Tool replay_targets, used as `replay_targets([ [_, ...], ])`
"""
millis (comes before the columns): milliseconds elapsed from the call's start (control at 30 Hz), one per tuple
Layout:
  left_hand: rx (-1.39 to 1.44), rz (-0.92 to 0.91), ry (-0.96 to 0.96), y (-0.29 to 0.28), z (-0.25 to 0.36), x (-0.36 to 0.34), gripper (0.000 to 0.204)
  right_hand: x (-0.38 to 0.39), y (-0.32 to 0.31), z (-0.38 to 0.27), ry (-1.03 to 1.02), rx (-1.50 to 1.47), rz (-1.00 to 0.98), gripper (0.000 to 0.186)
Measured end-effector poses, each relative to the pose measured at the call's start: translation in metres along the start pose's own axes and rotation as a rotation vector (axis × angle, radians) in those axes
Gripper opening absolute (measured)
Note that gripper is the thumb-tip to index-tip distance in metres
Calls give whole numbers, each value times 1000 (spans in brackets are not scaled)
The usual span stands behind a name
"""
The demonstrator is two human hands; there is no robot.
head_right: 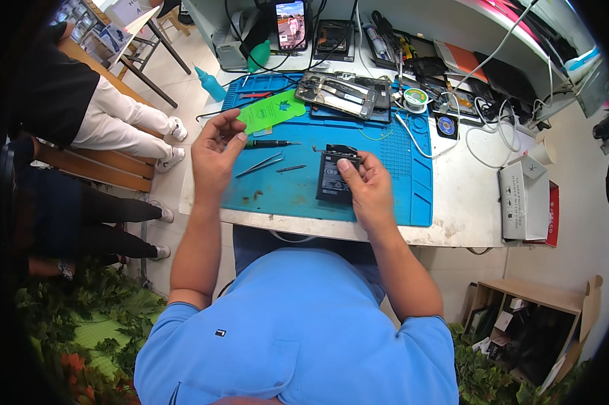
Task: The person is repairing a small electronic device, likely a mobile phone battery or module, at a workbench. They use a small metal tool to pry and adjust components on the device, then place it on a blue mat next to other disassembled parts.
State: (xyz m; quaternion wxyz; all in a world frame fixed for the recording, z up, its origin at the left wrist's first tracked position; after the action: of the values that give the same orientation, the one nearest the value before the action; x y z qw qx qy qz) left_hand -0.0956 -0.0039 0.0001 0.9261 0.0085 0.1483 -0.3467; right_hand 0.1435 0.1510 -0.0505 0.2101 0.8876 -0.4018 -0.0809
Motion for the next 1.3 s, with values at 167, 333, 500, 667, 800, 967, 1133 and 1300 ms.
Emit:
replay_targets([
  [167, -540, -304, 66, -2, 16, 1, 24, -4, -3, 1, 36, -17, -11, 26],
  [333, -647, -454, 121, 21, 25, 7, 18, 0, 0, 1, 59, -45, -25, 27],
  [500, -964, -535, 289, 60, 23, 26, 15, -1, -4, 2, 71, -56, -27, 28],
  [667, -989, -626, 189, 70, 10, 19, 12, 2, -3, 0, 73, -64, -71, 29],
  [800, -1060, -621, 344, 73, 9, 19, 14, 4, -2, 3, 106, -72, -68, 29],
  [967, -275, -609, -226, 46, -3, 1, 15, 5, 1, 4, 101, -48, -106, 31],
  [1133, 34, -684, -420, 55, 8, 6, 30, 3, 4, 7, 138, 1, -140, 32],
  [1300, 195, -731, -472, 61, 8, 7, 43, 2, 7, 8, 147, 14, -183, 34],
])
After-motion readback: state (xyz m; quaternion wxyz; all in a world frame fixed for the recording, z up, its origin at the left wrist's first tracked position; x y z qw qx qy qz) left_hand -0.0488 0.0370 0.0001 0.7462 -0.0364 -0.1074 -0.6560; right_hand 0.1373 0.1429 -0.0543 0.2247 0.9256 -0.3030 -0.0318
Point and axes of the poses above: each hand's wrist, its own x-axis away from the middle knuckle, its own y-axis out of the palm, z = x × y, the point moved 6 cm from there along -x, towards the middle knuckle, and after that the axes turned 2 degrees about -x, right-handed, at the moved point
